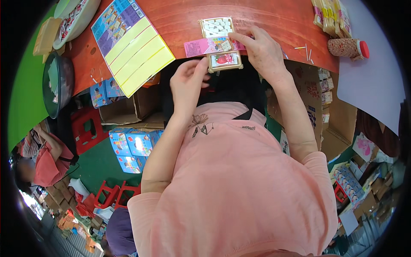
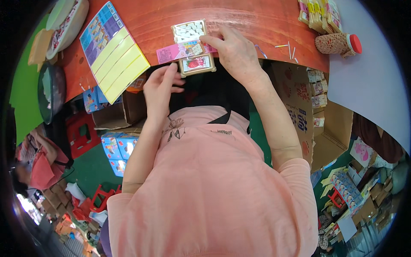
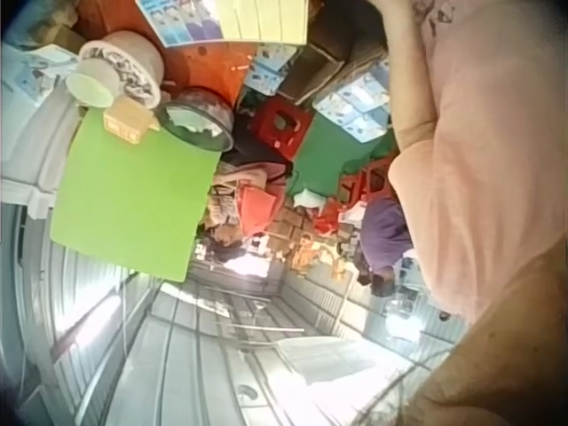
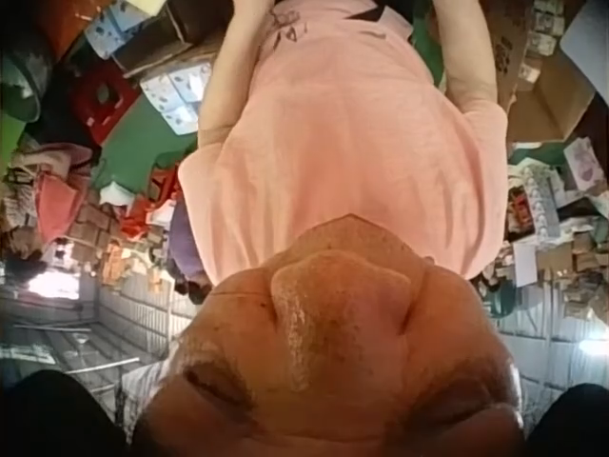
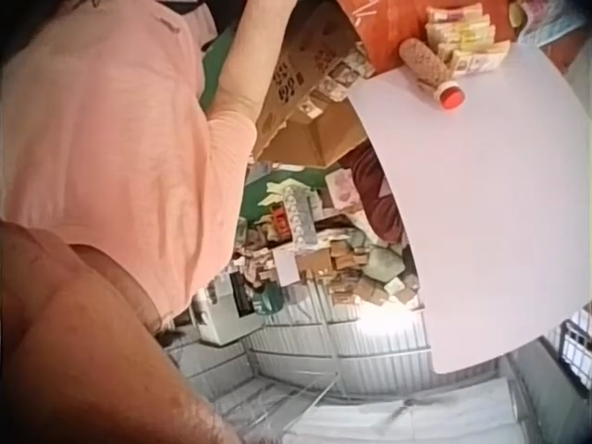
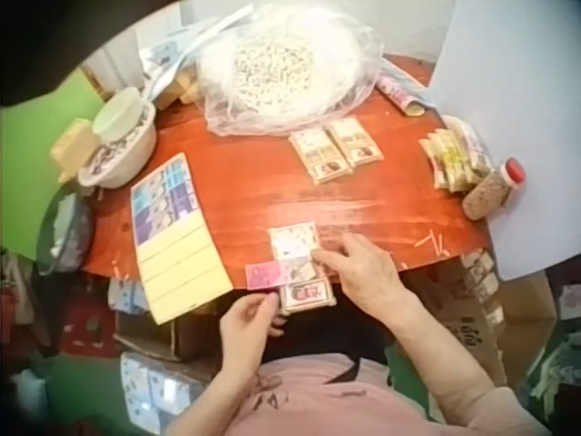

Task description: Packaging small items into plastic trays and applying adhesive labels.

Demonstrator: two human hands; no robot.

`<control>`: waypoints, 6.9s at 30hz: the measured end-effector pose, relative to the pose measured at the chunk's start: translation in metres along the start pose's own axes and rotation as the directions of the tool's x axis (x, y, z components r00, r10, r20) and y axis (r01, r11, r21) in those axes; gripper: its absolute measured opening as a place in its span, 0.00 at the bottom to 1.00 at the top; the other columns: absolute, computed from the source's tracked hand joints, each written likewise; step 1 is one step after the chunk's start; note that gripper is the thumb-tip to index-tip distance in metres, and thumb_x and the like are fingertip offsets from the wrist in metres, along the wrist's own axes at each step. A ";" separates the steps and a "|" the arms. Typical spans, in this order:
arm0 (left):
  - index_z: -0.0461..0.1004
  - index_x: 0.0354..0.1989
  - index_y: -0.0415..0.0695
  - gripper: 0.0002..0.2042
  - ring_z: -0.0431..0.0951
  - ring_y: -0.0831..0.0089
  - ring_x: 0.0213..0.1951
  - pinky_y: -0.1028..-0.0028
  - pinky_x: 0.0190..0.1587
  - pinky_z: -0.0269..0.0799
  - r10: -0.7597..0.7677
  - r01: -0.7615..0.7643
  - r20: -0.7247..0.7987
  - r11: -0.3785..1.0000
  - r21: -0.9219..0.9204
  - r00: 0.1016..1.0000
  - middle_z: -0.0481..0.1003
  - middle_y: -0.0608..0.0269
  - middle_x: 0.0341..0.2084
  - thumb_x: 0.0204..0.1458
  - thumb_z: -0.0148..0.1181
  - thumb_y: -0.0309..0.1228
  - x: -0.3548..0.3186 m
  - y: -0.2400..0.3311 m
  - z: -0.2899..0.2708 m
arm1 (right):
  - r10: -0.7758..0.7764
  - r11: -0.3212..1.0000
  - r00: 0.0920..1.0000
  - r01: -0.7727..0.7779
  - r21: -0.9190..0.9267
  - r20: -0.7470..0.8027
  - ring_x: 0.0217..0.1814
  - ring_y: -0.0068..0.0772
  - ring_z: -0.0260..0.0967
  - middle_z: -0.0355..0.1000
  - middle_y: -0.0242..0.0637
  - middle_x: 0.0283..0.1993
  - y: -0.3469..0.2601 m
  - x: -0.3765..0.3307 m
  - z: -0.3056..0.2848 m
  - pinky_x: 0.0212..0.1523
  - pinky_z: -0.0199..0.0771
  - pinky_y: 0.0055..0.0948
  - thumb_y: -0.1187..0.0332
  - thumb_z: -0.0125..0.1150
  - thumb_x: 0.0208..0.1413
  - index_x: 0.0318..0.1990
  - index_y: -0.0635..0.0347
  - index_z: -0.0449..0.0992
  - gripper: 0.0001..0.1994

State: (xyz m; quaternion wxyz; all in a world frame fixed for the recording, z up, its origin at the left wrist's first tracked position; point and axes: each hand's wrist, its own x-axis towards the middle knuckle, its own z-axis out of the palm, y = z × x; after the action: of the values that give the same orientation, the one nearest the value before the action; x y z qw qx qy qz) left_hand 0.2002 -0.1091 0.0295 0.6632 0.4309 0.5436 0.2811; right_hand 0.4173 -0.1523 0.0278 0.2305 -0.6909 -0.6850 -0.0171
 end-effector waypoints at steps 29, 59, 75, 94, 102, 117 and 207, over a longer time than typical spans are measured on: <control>0.78 0.44 0.37 0.12 0.79 0.79 0.27 0.78 0.21 0.75 0.093 -0.011 0.190 0.920 -0.392 0.977 0.80 0.61 0.33 0.57 0.66 0.32 -0.013 0.035 0.016 | 0.504 -0.184 0.685 -0.511 0.840 0.527 0.37 0.20 0.74 0.78 0.35 0.38 -0.054 -0.017 -0.021 0.39 0.72 0.20 0.62 0.64 0.62 0.44 0.70 0.77 0.16; 0.78 0.50 0.37 0.16 0.71 0.86 0.28 0.83 0.29 0.65 -0.031 0.121 0.432 0.976 -0.182 0.901 0.80 0.65 0.36 0.52 0.68 0.23 -0.008 0.020 -0.012 | 0.366 -0.318 0.808 -0.357 0.878 0.462 0.48 0.26 0.74 0.76 0.36 0.46 -0.032 -0.047 -0.007 0.52 0.74 0.29 0.71 0.62 0.62 0.47 0.62 0.76 0.09; 0.80 0.42 0.41 0.16 0.76 0.63 0.33 0.72 0.32 0.72 0.754 -0.959 0.601 0.271 0.081 0.264 0.78 0.57 0.38 0.40 0.65 0.22 -0.021 0.022 -0.004 | -0.204 0.077 0.847 -0.486 0.870 0.491 0.48 0.24 0.67 0.69 0.32 0.45 -0.021 -0.032 -0.037 0.51 0.67 0.25 0.75 0.61 0.59 0.46 0.62 0.76 0.09; 0.77 0.46 0.36 0.10 0.78 0.83 0.32 0.81 0.33 0.73 0.420 -0.438 0.199 0.897 0.053 0.885 0.80 0.65 0.33 0.56 0.63 0.23 0.019 0.052 0.054 | 0.252 0.714 0.964 -0.130 0.688 -0.080 0.68 0.46 0.56 0.57 0.47 0.63 -0.032 -0.007 -0.041 0.66 0.59 0.41 0.57 0.68 0.56 0.67 0.62 0.55 0.37; 0.57 0.68 0.38 0.27 0.75 0.74 0.50 0.78 0.48 0.73 0.292 -0.204 0.385 0.946 -0.254 0.876 0.67 0.50 0.61 0.61 0.58 0.24 0.040 0.061 0.099 | 0.111 0.929 0.968 -0.020 0.369 -0.226 0.61 0.53 0.66 0.65 0.53 0.56 0.026 0.038 -0.068 0.59 0.69 0.43 0.68 0.68 0.48 0.62 0.68 0.63 0.33; 0.77 0.46 0.38 0.09 0.76 0.77 0.37 0.78 0.40 0.73 0.587 -0.709 0.446 0.682 0.178 0.676 0.76 0.60 0.43 0.57 0.60 0.20 0.062 0.019 0.064 | 0.737 0.404 0.641 -0.672 -0.620 -0.214 0.63 0.47 0.68 0.73 0.48 0.58 0.211 0.113 -0.168 0.61 0.65 0.49 0.52 0.55 0.58 0.56 0.54 0.78 0.23; 0.62 0.59 0.35 0.25 0.68 0.57 0.57 0.61 0.60 0.64 0.613 -0.256 -0.524 0.759 0.599 0.592 0.65 0.47 0.56 0.57 0.64 0.32 0.045 0.008 -0.142 | 0.412 0.846 0.891 -0.451 -0.282 -0.188 0.69 0.54 0.58 0.58 0.51 0.70 0.126 0.125 0.027 0.63 0.57 0.59 0.52 0.46 0.66 0.63 0.49 0.70 0.23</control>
State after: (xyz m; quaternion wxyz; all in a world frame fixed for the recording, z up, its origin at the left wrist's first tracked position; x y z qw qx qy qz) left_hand 0.0750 -0.0298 0.0092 0.1928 0.5603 0.6740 0.4412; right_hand 0.5376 -0.0200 0.0084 0.1547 -0.8529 -0.4847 -0.1167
